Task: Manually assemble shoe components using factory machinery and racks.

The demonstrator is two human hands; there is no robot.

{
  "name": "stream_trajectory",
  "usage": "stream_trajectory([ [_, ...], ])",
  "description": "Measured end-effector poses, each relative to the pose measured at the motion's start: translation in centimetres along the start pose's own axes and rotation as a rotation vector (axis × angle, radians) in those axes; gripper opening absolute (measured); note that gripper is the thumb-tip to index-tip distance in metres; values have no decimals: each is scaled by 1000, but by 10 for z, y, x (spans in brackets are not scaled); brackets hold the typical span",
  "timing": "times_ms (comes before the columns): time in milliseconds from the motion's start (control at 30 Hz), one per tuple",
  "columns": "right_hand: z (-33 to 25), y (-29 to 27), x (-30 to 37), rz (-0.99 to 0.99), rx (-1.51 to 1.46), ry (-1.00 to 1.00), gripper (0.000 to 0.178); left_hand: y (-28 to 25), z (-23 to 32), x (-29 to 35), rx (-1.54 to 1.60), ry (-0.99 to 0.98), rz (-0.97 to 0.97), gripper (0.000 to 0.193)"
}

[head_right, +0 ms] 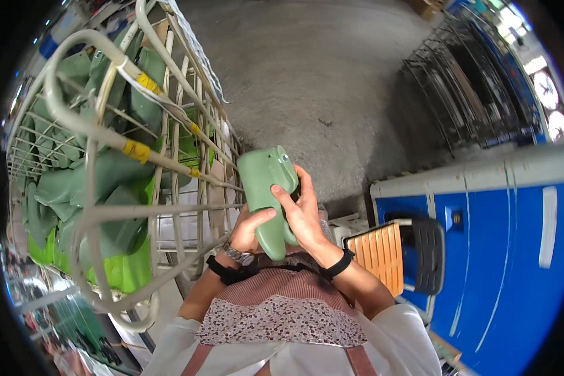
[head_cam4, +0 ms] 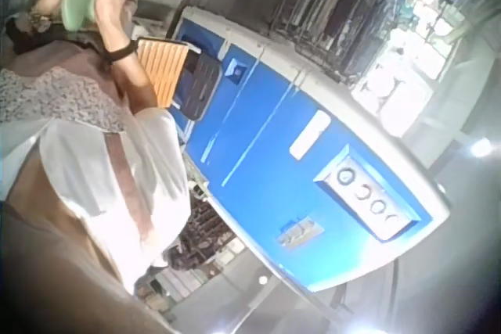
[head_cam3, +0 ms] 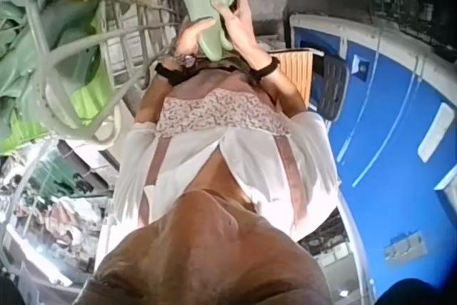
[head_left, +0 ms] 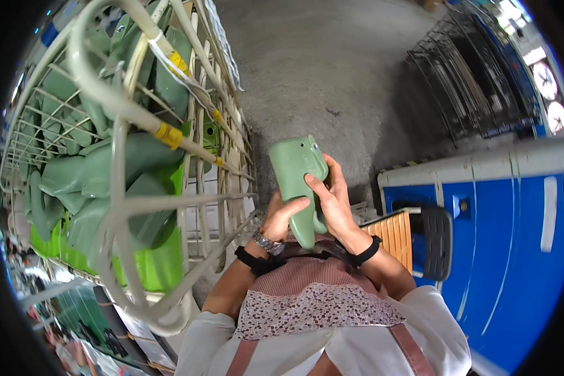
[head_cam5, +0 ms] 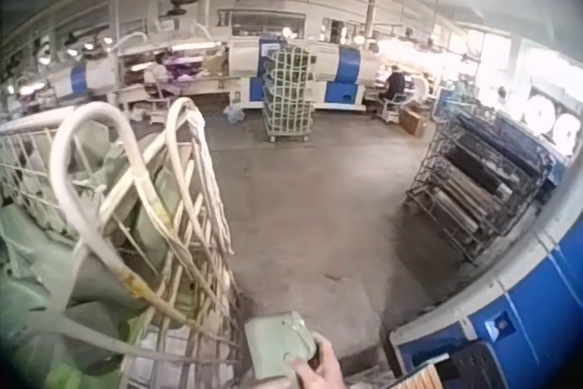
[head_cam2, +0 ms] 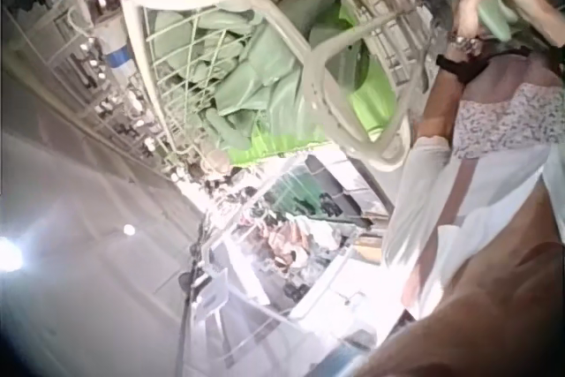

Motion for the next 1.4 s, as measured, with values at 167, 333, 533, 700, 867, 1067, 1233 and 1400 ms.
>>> stream_trajectory([
  [167,-25,-23,-126,-280,-61,57,61,5,23,-95,90,86,86,60],
  [333,-37,-70,-259,-395,0,244,61,39,31,-225,-39,164,177,56],
  [533,-67,-101,-378,-455,-119,427,64,73,43,-333,21,34,207,88],
  [700,-130,-40,-465,-956,261,159,67,62,93,-394,705,134,162,103],
  [867,-129,37,-537,-1324,654,-174,77,-11,114,-455,923,258,367,84],
  [1067,-128,129,-613,-1442,704,-100,86,-61,172,-510,1087,290,395,90],
  [1233,-143,196,-621,-1710,797,-187,87,-106,223,-502,962,329,544,120],
  [1400,-131,246,-606,-2145,553,-305,76,-154,194,-512,894,155,742,124],
])
Point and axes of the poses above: each hand's wrist, its own x-axis away from the middle knuckle, its own y-axis out of the palm, z = x × y, the point moved 9 cm from there along -x, towards the middle knuckle, and after that the axes turned 4 degrees about y, right-handed, at the moved point
